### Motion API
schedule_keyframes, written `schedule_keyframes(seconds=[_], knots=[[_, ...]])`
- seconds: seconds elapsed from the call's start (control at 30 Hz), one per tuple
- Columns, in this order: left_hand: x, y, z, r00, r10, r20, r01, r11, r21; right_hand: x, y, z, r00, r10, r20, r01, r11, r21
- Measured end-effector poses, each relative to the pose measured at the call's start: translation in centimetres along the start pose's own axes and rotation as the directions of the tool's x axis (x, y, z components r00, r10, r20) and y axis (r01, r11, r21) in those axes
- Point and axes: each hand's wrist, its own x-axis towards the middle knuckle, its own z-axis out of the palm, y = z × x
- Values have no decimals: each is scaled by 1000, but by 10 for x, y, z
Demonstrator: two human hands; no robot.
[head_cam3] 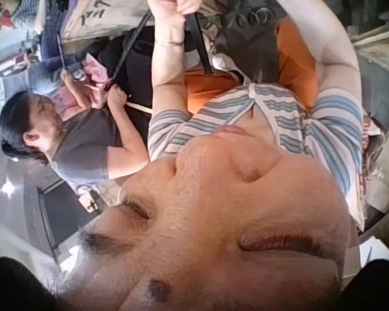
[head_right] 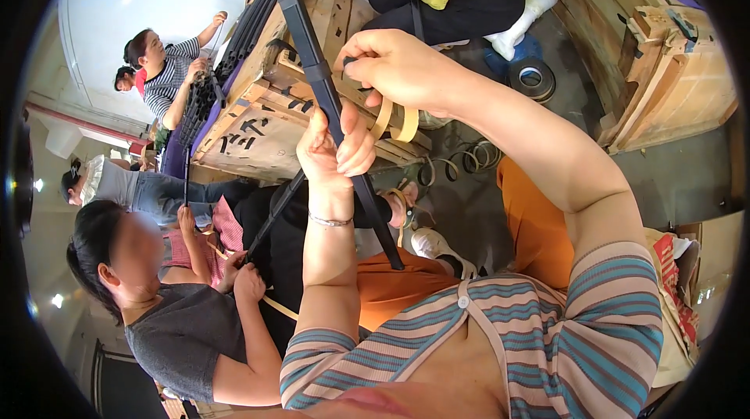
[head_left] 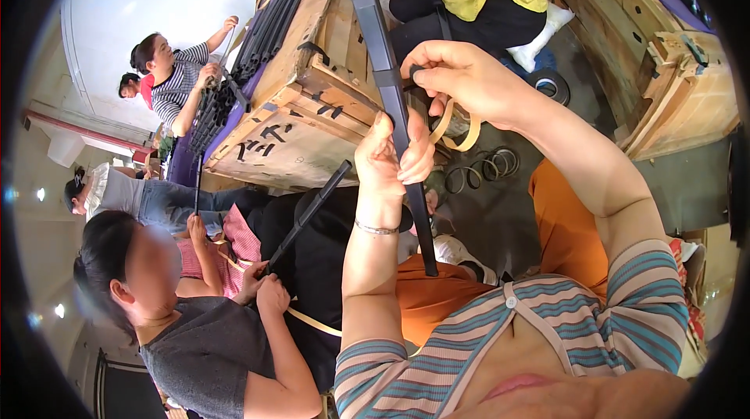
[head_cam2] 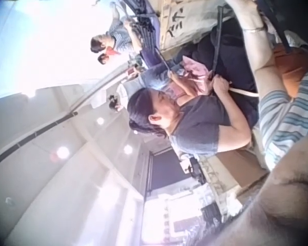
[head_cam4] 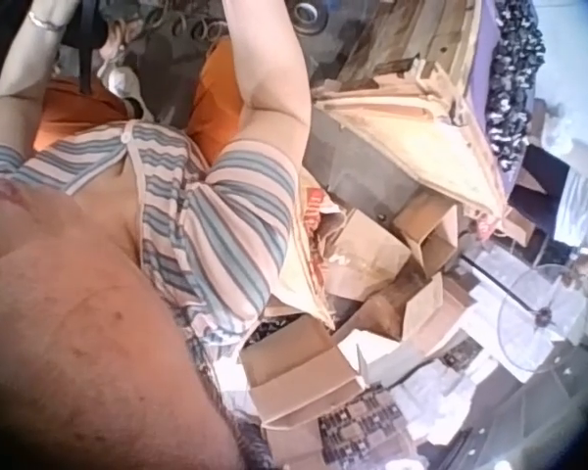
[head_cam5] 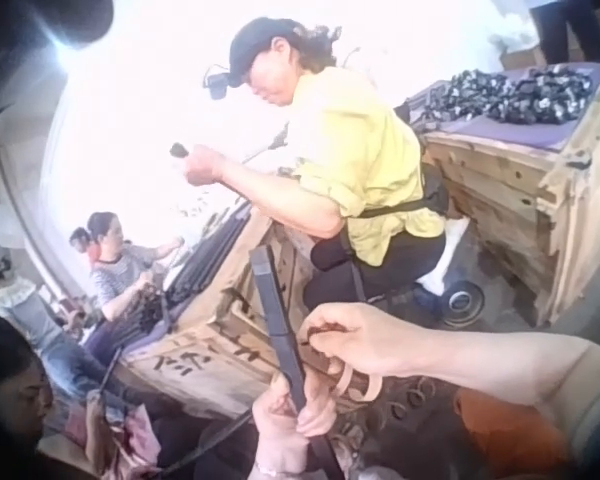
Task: Assembling a black plastic component by hand-fitting a flexible strip onto the frame.
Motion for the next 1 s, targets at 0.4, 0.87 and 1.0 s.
schedule_keyframes(seconds=[0.4, 0.87, 1.0], knots=[[3, -6, 0, 958, 0, 285, 74, 965, -251, 13, 9, -12, 977, -109, 183, 79, 983, 163], [-1, -9, 1, 969, -36, 246, 87, 976, -202, 5, -13, -9, 934, -236, 269, 316, 896, -311], [-3, -9, -2, 984, -64, 167, 94, 979, -180, 9, -6, -9, 907, -323, 271, 402, 855, -327]])
